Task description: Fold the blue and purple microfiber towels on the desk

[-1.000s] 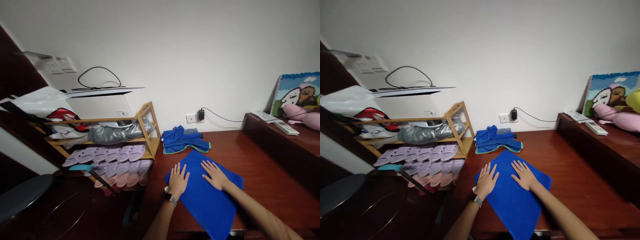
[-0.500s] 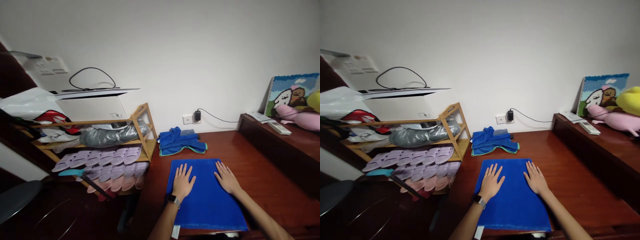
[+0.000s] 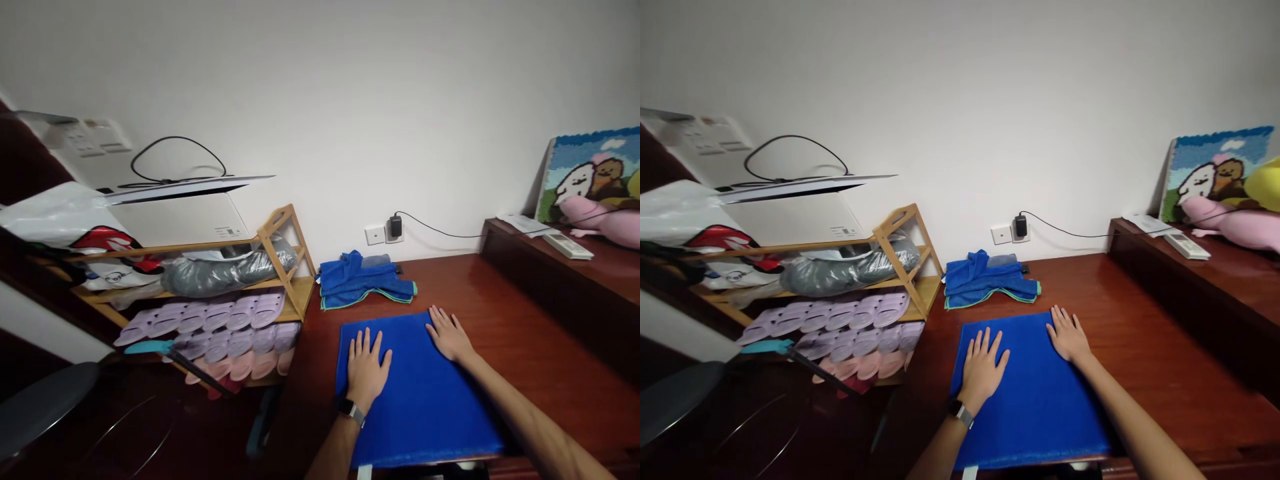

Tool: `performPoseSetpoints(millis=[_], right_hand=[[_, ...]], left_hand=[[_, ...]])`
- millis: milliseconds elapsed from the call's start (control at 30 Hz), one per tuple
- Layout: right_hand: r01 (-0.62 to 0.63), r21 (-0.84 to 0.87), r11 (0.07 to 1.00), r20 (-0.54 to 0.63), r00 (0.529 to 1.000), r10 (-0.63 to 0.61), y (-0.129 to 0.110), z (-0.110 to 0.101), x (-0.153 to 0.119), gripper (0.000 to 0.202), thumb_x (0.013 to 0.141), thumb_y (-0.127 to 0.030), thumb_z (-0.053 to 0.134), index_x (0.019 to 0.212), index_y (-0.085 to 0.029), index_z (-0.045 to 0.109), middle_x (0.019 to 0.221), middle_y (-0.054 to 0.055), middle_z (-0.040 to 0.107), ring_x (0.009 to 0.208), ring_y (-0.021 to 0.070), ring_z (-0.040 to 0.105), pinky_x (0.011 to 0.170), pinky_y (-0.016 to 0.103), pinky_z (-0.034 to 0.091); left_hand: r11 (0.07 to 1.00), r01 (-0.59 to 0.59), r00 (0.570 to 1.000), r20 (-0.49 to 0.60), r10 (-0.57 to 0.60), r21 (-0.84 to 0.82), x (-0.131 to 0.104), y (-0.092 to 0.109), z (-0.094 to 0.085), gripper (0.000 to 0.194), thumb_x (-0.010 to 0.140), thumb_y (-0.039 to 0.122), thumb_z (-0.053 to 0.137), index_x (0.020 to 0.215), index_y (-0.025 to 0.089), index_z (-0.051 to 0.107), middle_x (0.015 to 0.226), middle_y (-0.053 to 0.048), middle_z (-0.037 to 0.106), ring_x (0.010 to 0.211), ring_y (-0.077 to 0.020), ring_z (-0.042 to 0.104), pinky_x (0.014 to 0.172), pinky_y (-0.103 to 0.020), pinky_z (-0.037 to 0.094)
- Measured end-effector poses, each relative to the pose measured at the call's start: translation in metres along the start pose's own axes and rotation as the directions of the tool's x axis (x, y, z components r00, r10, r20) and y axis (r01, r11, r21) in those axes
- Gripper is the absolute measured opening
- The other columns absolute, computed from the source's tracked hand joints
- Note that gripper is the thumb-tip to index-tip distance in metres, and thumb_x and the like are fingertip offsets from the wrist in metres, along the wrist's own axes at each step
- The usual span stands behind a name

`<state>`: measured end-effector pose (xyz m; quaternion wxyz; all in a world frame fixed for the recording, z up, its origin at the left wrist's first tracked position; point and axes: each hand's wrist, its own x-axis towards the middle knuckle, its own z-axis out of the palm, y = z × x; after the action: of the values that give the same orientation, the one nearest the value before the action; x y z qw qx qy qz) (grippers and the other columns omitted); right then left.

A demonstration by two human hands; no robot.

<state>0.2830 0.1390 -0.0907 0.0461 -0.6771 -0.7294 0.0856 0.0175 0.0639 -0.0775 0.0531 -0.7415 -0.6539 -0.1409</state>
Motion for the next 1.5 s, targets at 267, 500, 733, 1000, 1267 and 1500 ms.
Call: performPoseSetpoints(millis=[267,500,733,1000,1267,1500], right_hand=[[-0.036,-0.040,0.999,-0.001,0.999,0.036,0.002,0.003,-0.004,0.070,0.105,-0.044,0.014,0.168,-0.012,0.018,0.174,0.005,0.018,0.162,0.0226,0.013,0.131,0.047,0.007],[-0.049,-0.064,0.997,0.003,0.999,0.049,0.007,0.009,-0.001,0.071,0.105,-0.047,0.010,0.169,-0.015,0.014,0.175,0.002,0.016,0.162,0.0218,0.013,0.131,0.049,0.008],[-0.043,-0.067,0.997,0.013,0.999,0.044,0.008,0.008,-0.003,0.071,0.105,-0.049,0.012,0.169,-0.017,0.014,0.175,0.000,0.015,0.162,0.0214,0.013,0.131,0.048,0.007],[0.008,-0.109,0.994,-0.035,0.999,-0.012,0.004,0.009,-0.003,0.071,0.106,-0.046,0.014,0.168,-0.012,0.019,0.174,0.005,0.019,0.162,0.0215,0.013,0.131,0.046,0.009],[-0.011,-0.056,0.998,0.029,1.000,0.012,0.003,0.004,0.003,0.072,0.106,-0.048,0.012,0.168,-0.013,0.016,0.175,0.005,0.017,0.161,0.0200,0.014,0.131,0.045,0.009],[0.008,-0.051,0.999,-0.008,1.000,-0.009,0.001,0.003,0.002,0.072,0.106,-0.046,0.012,0.167,-0.009,0.018,0.174,0.006,0.019,0.161,0.0211,0.014,0.131,0.043,0.008]], left_hand=[[0.956,-0.240,0.966,0.059,0.253,-0.166,0.057,0.101,0.025,0.054,0.111,0.045,0.026,0.156,0.028,0.050,0.164,-0.007,0.046,0.153,-0.0252,0.038,0.127,-0.049,0.031],[0.981,-0.127,0.983,0.116,0.144,-0.148,0.052,0.058,0.030,0.062,0.110,0.055,0.022,0.161,0.025,0.042,0.167,-0.007,0.039,0.156,-0.0239,0.032,0.129,-0.048,0.026],[0.997,0.068,0.989,0.126,-0.072,0.038,0.038,-0.047,0.006,0.063,0.109,0.051,0.028,0.162,0.018,0.039,0.169,-0.011,0.035,0.158,-0.0253,0.029,0.129,-0.047,0.024],[0.995,0.095,0.994,0.057,-0.097,0.028,0.035,-0.045,0.011,0.064,0.108,0.049,0.030,0.161,0.014,0.041,0.167,-0.015,0.038,0.158,-0.0286,0.029,0.129,-0.048,0.024],[0.990,0.127,0.985,0.109,-0.132,0.053,0.044,-0.048,0.013,0.066,0.107,0.052,0.031,0.163,0.016,0.037,0.169,-0.015,0.033,0.158,-0.0328,0.026,0.127,-0.052,0.026],[0.993,0.081,0.991,0.098,-0.089,0.083,0.048,-0.037,-0.002,0.063,0.108,0.047,0.030,0.161,0.015,0.041,0.167,-0.014,0.038,0.158,-0.0315,0.028,0.129,-0.051,0.023]])
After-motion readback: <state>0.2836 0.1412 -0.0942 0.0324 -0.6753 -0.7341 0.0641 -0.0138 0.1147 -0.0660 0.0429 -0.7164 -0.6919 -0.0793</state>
